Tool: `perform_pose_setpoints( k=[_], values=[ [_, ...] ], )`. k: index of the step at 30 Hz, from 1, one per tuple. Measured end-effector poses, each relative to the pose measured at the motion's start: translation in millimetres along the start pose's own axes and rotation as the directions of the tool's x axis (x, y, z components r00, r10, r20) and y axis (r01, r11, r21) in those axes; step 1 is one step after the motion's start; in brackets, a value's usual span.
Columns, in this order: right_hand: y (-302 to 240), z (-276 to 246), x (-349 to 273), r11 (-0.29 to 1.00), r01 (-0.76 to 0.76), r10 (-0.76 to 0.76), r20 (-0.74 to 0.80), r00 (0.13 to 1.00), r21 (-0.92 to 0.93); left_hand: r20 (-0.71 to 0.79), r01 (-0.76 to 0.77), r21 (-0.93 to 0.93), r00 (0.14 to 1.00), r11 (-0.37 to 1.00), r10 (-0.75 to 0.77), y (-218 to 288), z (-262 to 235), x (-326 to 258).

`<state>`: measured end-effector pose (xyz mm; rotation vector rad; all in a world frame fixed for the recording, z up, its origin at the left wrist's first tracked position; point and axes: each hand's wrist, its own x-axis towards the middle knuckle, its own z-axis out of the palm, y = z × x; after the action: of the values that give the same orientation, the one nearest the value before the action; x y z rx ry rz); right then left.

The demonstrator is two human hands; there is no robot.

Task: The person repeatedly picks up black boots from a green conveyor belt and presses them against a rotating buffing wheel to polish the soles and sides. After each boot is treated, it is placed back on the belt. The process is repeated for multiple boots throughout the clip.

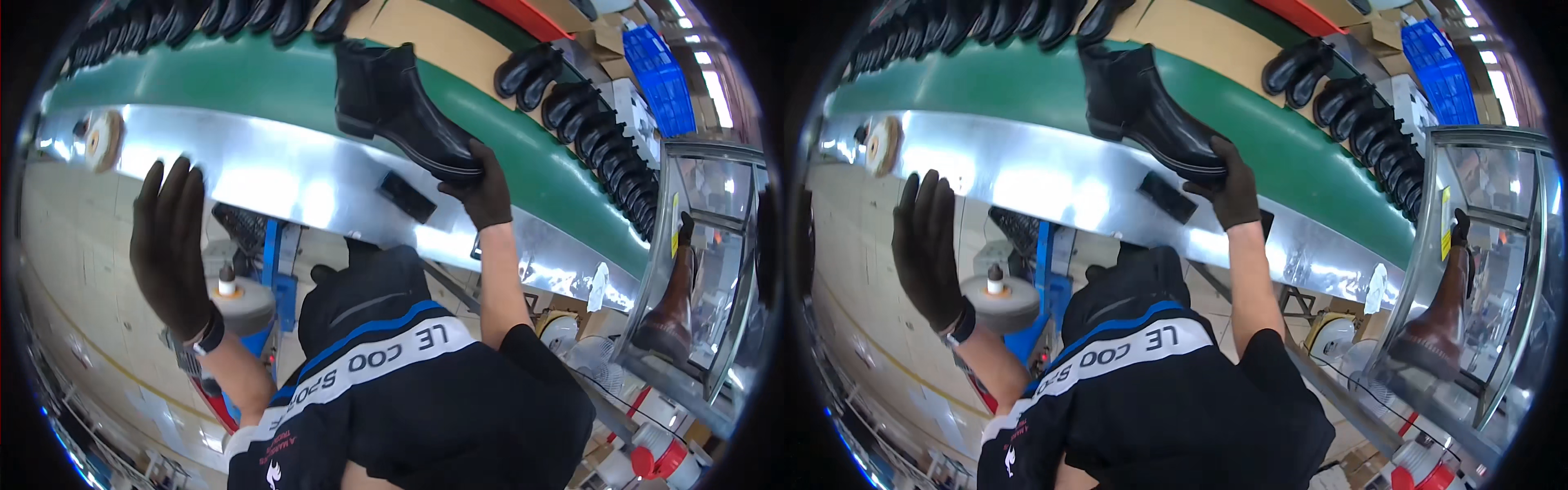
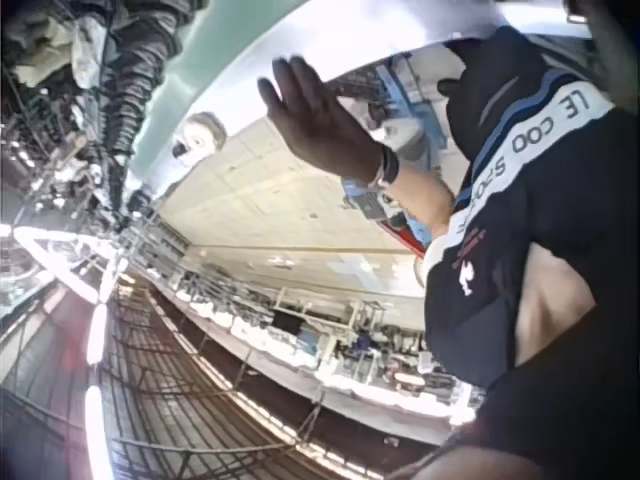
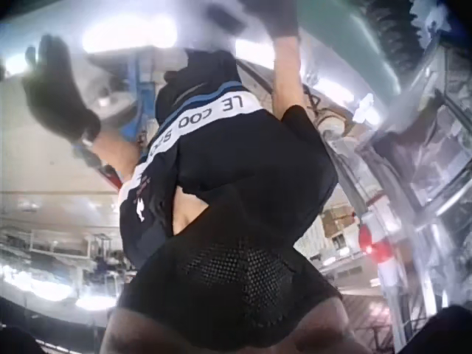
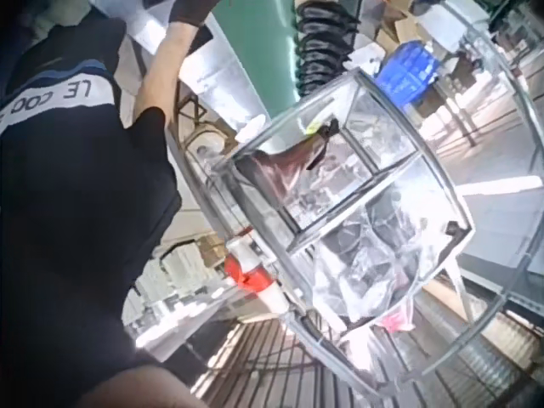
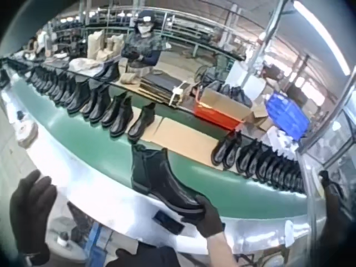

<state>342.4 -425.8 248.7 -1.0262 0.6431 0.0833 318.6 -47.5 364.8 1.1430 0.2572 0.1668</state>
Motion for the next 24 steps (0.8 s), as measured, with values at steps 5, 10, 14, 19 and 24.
perform_pose_setpoints(
  k=[5,10,14,19,24],
  values=[
    [-8,-9,68,0.943,-0.066,0.066,0.011,0.998,0.325,-0.112,0.224,0.023,0.969,0.974,-0.220,-49,-24,-3],
    [6,-14,187,0.848,0.160,-0.126,-0.102,0.987,0.506,-0.130,0.353,0.508,0.933,0.786,-0.335,-115,-24,-51],
    [6,-34,322,0.804,0.520,-0.587,-0.245,0.772,-0.288,-0.063,0.462,0.548,0.854,0.698,-0.516,-153,-51,-75],
    [15,-79,443,0.270,0.325,-0.876,-0.091,0.474,-0.906,-0.218,0.528,0.596,0.831,0.605,-0.511,-151,-21,-81],
    [58,-53,394,0.859,0.049,0.212,-0.443,0.871,0.509,-0.262,0.604,0.470,0.792,0.643,-0.551,-163,-18,-87]
  ],
)
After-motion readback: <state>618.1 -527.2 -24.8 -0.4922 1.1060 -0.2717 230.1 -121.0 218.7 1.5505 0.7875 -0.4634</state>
